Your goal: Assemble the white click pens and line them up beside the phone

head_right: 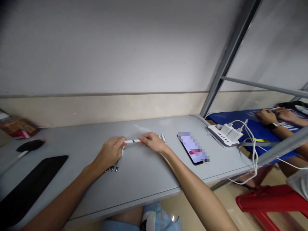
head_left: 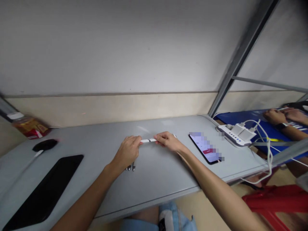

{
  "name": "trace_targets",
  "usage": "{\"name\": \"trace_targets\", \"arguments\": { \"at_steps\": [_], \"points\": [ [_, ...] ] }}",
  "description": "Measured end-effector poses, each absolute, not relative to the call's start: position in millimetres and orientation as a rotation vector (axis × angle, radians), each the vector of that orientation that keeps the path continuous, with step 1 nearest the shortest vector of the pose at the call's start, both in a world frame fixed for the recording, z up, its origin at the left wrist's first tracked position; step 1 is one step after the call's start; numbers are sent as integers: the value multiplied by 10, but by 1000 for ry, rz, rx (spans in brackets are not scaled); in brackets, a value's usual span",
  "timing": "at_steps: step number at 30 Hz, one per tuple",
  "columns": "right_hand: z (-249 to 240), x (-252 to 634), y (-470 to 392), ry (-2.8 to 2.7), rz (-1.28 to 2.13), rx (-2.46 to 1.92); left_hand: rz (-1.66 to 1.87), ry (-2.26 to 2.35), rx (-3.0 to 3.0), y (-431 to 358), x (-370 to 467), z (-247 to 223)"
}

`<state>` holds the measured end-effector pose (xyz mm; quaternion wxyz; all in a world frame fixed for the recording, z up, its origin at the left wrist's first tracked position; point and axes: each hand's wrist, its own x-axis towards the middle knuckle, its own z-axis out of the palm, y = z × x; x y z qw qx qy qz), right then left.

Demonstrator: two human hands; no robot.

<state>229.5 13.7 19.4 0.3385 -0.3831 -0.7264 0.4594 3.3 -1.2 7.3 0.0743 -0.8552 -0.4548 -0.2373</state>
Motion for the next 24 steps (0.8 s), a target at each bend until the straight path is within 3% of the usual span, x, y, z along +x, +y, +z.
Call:
{"name": "trace_targets", "arguments": {
  "at_steps": [6, 24],
  "points": [
    [175, 2284, 143, -1959, 713, -942, -788, -1547, -2734, 16, 20, 48],
    [119, 2363, 232, -1891, 878, -1165, -925, -1585, -2776, 19, 23, 18]
  ]
}}
